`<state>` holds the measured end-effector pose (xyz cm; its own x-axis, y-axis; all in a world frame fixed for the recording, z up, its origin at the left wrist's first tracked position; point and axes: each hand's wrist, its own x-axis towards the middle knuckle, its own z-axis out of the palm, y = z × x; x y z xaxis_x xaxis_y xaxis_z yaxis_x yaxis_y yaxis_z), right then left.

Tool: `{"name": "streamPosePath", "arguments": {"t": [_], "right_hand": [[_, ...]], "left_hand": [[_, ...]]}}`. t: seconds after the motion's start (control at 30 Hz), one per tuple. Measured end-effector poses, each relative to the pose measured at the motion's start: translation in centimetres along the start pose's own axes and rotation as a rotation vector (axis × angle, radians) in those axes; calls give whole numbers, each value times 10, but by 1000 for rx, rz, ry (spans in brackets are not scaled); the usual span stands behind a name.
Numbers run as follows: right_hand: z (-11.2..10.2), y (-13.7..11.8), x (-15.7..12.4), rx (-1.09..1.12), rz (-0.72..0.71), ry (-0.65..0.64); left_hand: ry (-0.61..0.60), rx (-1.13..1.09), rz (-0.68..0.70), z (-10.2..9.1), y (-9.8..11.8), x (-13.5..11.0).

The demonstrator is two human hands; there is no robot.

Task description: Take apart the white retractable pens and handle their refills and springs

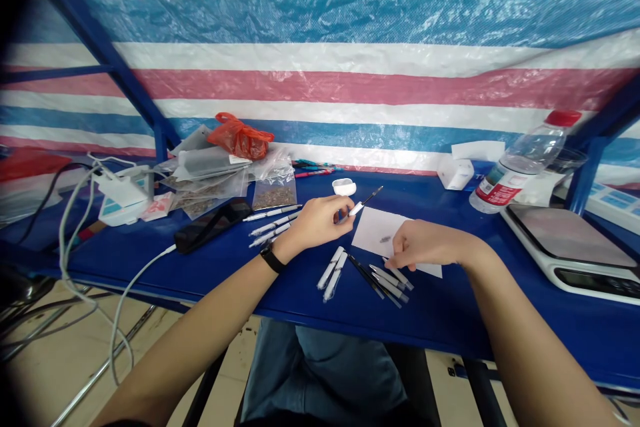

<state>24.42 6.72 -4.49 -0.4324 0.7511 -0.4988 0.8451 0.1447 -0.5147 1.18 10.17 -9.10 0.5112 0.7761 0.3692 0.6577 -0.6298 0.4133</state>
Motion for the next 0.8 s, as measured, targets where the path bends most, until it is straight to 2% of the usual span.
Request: {"name": "streamPosePath", "arguments": {"t": [0.2, 0.37, 0.4, 0.47, 0.63, 0.7, 0.8], "right_hand": [[8, -7, 2, -29, 43, -3], [-1, 2, -5, 124, -78, 88], [-4, 3, -6, 189, -108, 143], [-9, 3, -8, 338, -179, 335], [-11, -8, -5, 714, -380, 959], [-10, -12, -2, 800, -412, 1101], [-9, -15, 2, 848, -421, 1188]], "left_hand": [[-14, -2, -6, 1, 1, 1], [-19, -55, 40, 4, 0, 0], [-22, -62, 50, 4, 0, 0], [-26, -66, 61, 4, 0, 0], [-34, -51, 63, 3, 0, 0], [-33, -51, 69, 3, 0, 0], [-28, -56, 79, 3, -1, 0]]}}
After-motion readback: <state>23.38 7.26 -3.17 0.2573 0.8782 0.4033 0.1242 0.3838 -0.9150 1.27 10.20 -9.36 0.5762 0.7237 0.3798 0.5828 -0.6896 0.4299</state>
